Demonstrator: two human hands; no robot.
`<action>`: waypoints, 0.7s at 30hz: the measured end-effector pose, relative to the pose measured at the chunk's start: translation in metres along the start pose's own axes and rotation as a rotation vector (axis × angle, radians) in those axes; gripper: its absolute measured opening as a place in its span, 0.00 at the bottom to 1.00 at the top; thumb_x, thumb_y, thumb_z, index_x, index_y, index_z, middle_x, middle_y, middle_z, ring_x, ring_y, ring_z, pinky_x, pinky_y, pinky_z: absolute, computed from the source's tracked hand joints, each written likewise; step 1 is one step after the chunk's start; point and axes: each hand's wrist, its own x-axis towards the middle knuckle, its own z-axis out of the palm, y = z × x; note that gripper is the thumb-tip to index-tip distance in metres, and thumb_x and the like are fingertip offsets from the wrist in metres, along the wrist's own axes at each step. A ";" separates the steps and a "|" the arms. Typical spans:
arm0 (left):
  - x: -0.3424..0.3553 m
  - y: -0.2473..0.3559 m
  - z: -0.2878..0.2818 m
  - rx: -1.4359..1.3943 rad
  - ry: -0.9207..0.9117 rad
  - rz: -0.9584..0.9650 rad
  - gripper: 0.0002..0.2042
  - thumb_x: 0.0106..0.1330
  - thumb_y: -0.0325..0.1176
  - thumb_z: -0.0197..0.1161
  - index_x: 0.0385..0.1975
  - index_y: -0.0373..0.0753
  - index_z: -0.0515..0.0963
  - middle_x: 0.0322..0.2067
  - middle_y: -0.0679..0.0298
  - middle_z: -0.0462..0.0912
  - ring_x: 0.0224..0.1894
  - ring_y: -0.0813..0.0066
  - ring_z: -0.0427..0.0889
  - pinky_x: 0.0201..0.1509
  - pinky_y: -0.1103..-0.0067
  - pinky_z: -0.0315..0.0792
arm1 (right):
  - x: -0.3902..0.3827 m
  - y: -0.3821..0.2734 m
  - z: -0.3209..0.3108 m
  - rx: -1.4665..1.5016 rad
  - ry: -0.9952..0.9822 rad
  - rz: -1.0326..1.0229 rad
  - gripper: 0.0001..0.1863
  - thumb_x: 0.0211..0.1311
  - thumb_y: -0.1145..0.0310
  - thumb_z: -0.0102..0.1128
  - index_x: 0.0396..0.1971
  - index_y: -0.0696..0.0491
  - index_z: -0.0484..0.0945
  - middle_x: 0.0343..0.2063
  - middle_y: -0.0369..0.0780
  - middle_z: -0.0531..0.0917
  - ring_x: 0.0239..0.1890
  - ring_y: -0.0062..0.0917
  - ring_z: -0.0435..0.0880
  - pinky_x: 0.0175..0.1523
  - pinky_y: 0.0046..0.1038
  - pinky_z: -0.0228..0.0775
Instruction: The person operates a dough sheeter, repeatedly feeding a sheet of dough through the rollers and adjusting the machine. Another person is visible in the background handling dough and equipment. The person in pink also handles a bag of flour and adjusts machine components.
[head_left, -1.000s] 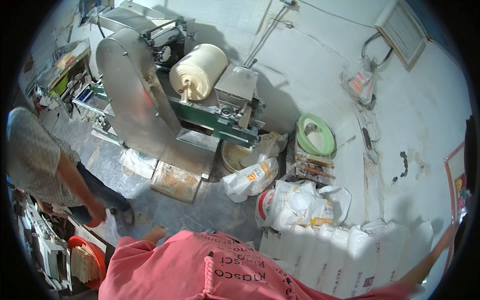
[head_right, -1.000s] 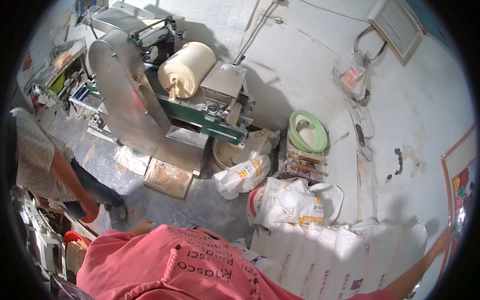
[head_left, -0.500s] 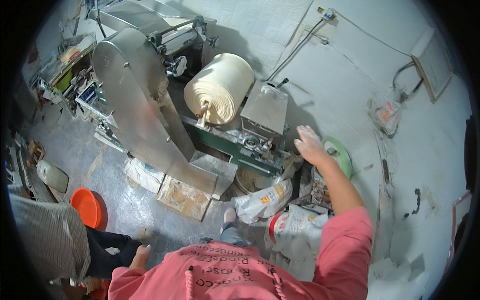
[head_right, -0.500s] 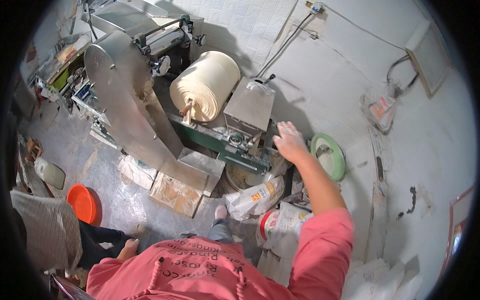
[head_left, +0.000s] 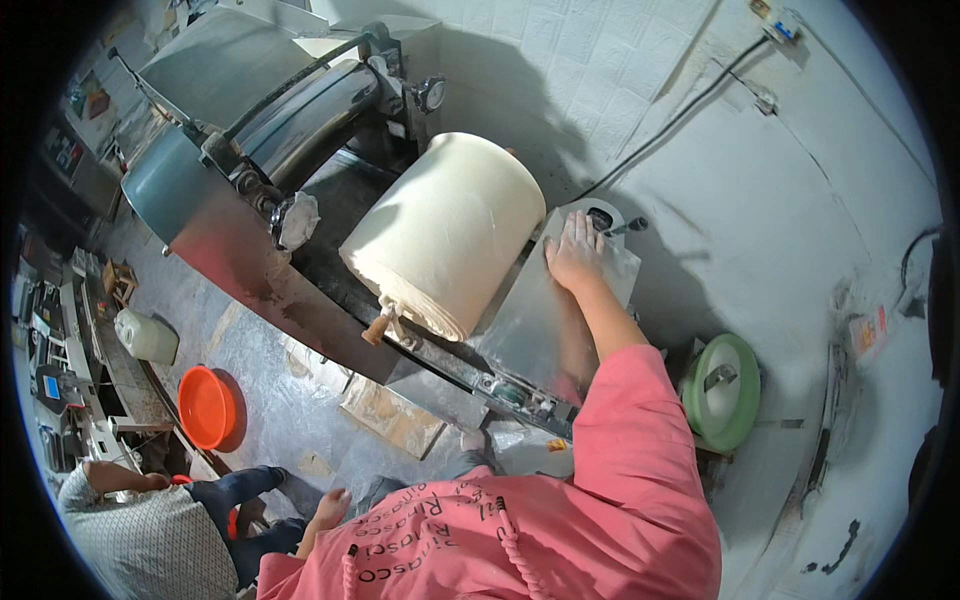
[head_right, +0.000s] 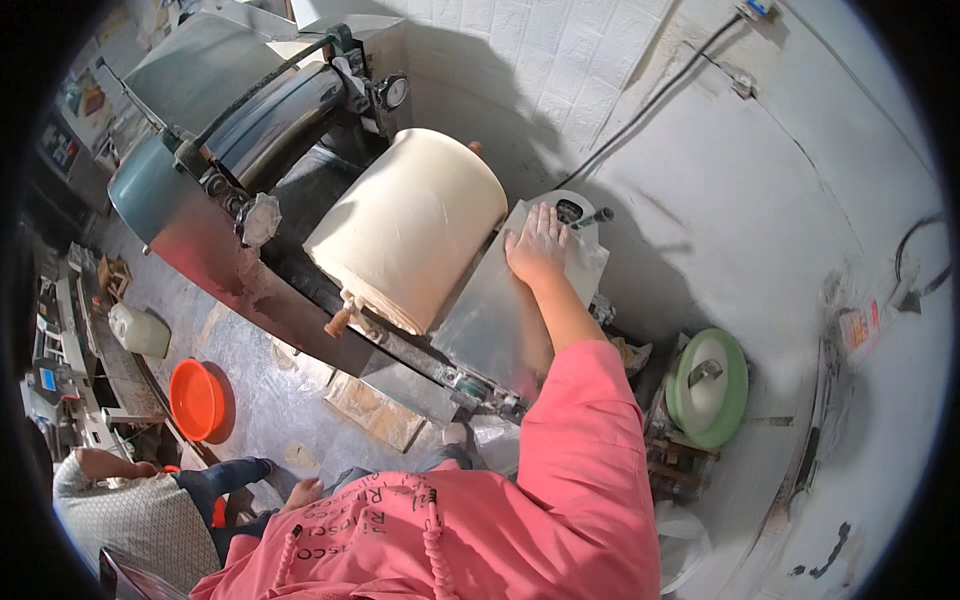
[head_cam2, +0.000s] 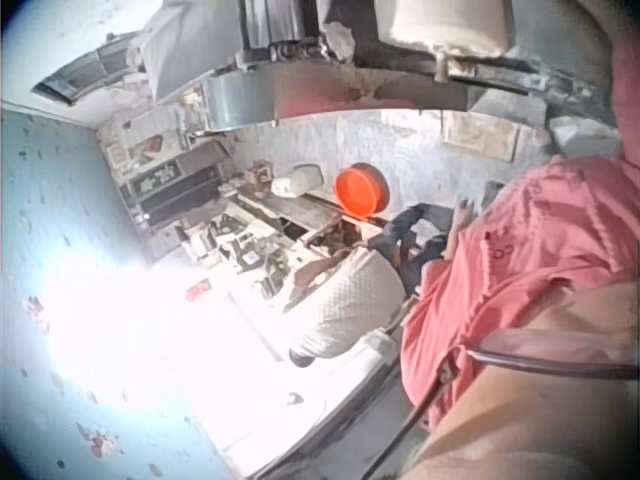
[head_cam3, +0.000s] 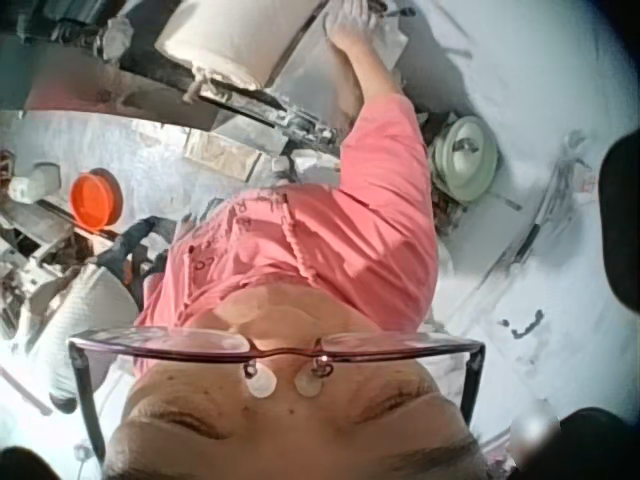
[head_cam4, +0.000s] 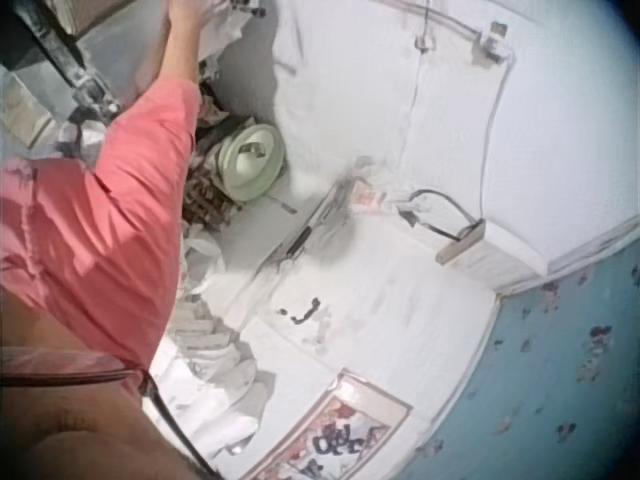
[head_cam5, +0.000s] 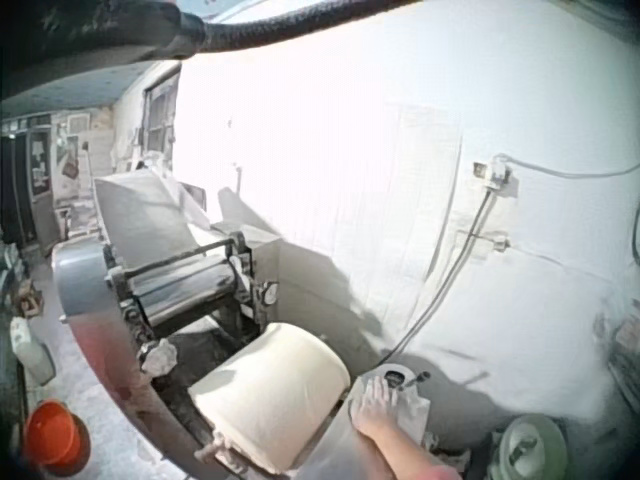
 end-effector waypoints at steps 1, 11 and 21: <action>0.005 0.030 0.002 -0.130 0.066 -0.012 0.23 0.62 0.43 0.56 0.50 0.32 0.71 0.41 0.52 0.80 0.42 0.66 0.79 0.46 0.76 0.71 | 0.002 -0.003 -0.002 -0.026 -0.034 -0.001 0.36 0.62 0.52 0.39 0.64 0.60 0.50 0.67 0.46 0.49 0.70 0.36 0.42 0.70 0.40 0.31; 0.107 0.085 -0.051 -0.007 0.006 0.035 0.28 0.61 0.50 0.54 0.53 0.32 0.69 0.48 0.45 0.75 0.52 0.54 0.74 0.57 0.72 0.66 | -0.018 -0.058 -0.003 -0.022 -0.044 0.020 0.32 0.62 0.58 0.41 0.64 0.54 0.52 0.67 0.43 0.49 0.69 0.36 0.44 0.69 0.45 0.34; 0.150 -0.005 -0.159 -0.296 0.208 -0.140 0.27 0.59 0.48 0.53 0.49 0.31 0.73 0.47 0.45 0.76 0.52 0.53 0.74 0.56 0.71 0.66 | -0.024 -0.060 0.003 0.034 0.058 0.119 0.28 0.60 0.63 0.45 0.62 0.49 0.59 0.62 0.42 0.61 0.65 0.35 0.57 0.67 0.36 0.45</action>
